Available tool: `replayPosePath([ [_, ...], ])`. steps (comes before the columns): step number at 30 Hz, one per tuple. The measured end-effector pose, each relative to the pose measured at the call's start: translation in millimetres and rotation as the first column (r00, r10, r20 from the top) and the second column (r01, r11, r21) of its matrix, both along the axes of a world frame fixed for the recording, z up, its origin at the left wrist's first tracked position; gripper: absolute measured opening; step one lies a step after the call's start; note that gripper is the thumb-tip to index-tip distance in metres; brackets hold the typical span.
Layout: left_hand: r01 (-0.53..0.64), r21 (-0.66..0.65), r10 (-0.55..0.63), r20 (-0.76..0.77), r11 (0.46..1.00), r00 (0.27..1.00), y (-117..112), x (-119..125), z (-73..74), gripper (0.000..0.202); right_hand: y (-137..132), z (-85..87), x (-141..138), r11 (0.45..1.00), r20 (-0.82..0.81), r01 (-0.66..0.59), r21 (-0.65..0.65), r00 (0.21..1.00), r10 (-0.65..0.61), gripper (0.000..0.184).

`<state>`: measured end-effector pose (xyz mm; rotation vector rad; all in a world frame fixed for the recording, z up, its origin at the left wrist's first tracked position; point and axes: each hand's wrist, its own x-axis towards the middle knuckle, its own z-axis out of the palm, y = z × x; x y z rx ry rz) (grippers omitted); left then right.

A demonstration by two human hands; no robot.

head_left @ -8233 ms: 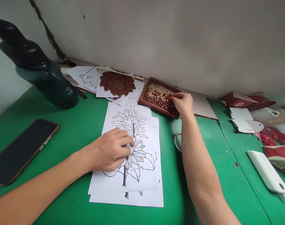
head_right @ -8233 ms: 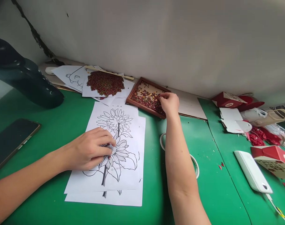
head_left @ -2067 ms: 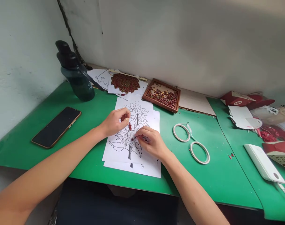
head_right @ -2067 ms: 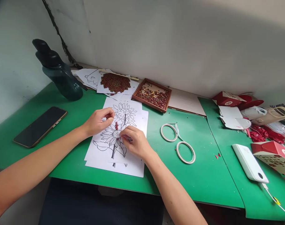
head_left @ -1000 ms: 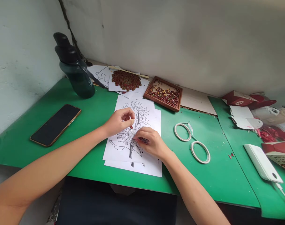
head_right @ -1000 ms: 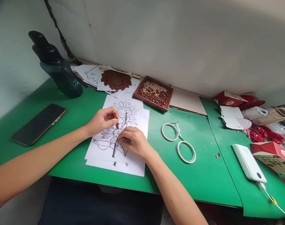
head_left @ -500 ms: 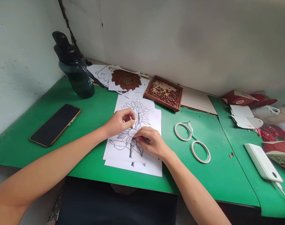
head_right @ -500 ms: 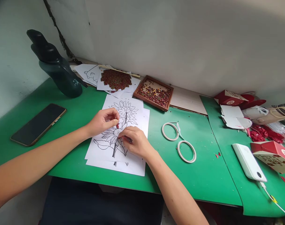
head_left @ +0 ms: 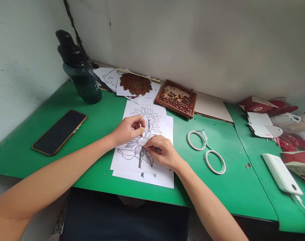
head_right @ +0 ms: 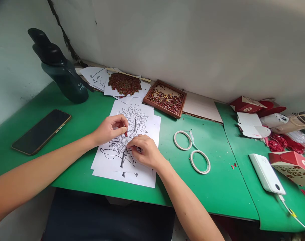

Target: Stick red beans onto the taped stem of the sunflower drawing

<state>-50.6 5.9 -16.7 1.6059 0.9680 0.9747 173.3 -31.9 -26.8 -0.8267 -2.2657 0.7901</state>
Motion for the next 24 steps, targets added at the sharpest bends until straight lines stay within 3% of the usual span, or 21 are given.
replayPosePath([
  [17, 0.022, 0.022, -0.021, -0.022, 1.0, 1.0, -1.4, 0.3, 1.2, 0.003, -0.8, 0.8, -0.9, 0.999, -0.028, 0.022, -0.033, 0.999, -0.023, 0.034],
  [24, 0.038, -0.043, -0.04, -0.045, 0.998, 0.998, 0.4, 1.3, -4.7, 0.005, -0.6, 2.9, -1.8, 1.0, -0.042, 0.013, -0.027, 0.999, -0.014, 0.034],
])
